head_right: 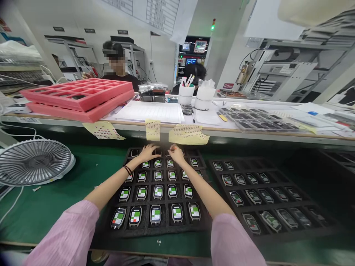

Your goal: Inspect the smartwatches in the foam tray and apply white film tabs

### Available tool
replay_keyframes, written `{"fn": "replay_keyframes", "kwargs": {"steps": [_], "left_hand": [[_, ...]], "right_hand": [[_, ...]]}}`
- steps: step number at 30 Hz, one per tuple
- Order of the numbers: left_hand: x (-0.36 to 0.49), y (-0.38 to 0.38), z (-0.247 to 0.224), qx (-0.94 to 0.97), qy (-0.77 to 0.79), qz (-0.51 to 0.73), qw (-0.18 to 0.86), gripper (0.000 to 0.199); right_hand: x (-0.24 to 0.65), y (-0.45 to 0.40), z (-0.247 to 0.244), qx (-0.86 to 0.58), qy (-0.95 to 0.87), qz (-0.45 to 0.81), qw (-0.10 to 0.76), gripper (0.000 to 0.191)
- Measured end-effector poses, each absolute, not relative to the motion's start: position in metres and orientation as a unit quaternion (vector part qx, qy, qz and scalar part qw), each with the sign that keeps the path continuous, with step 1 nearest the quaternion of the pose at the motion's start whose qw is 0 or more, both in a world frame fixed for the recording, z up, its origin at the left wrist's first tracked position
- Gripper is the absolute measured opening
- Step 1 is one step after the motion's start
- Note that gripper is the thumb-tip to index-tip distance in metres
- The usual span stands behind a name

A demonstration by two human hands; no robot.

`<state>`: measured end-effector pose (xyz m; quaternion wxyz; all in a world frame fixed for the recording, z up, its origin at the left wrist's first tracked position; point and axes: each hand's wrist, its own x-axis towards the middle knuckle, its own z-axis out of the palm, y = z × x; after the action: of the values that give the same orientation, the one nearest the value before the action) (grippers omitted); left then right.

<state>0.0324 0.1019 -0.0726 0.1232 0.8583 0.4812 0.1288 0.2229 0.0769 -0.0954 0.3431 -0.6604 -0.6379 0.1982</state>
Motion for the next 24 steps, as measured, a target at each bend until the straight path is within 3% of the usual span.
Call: {"fn": "replay_keyframes", "kwargs": {"steps": [5, 10, 16, 24], "left_hand": [[-0.003, 0.079, -0.059, 0.839, 0.532, 0.091, 0.068, 0.036], [-0.042, 0.044, -0.053, 0.775, 0.63, 0.019, 0.056, 0.041], [-0.051, 0.025, -0.07, 0.75, 0.653, -0.008, 0.105, 0.044], [-0.066, 0.062, -0.072, 0.729, 0.635, 0.015, 0.256, 0.057]], "right_hand": [[0.253, 0.071, -0.091, -0.716, -0.614, 0.161, 0.29, 0.033], [0.277, 0.068, -0.093, -0.758, -0.59, 0.157, 0.229, 0.034], [0.271, 0.082, -0.1, -0.763, -0.574, 0.2, 0.219, 0.035], [0.266, 0.098, -0.099, -0.752, -0.525, 0.31, 0.251, 0.035]]}}
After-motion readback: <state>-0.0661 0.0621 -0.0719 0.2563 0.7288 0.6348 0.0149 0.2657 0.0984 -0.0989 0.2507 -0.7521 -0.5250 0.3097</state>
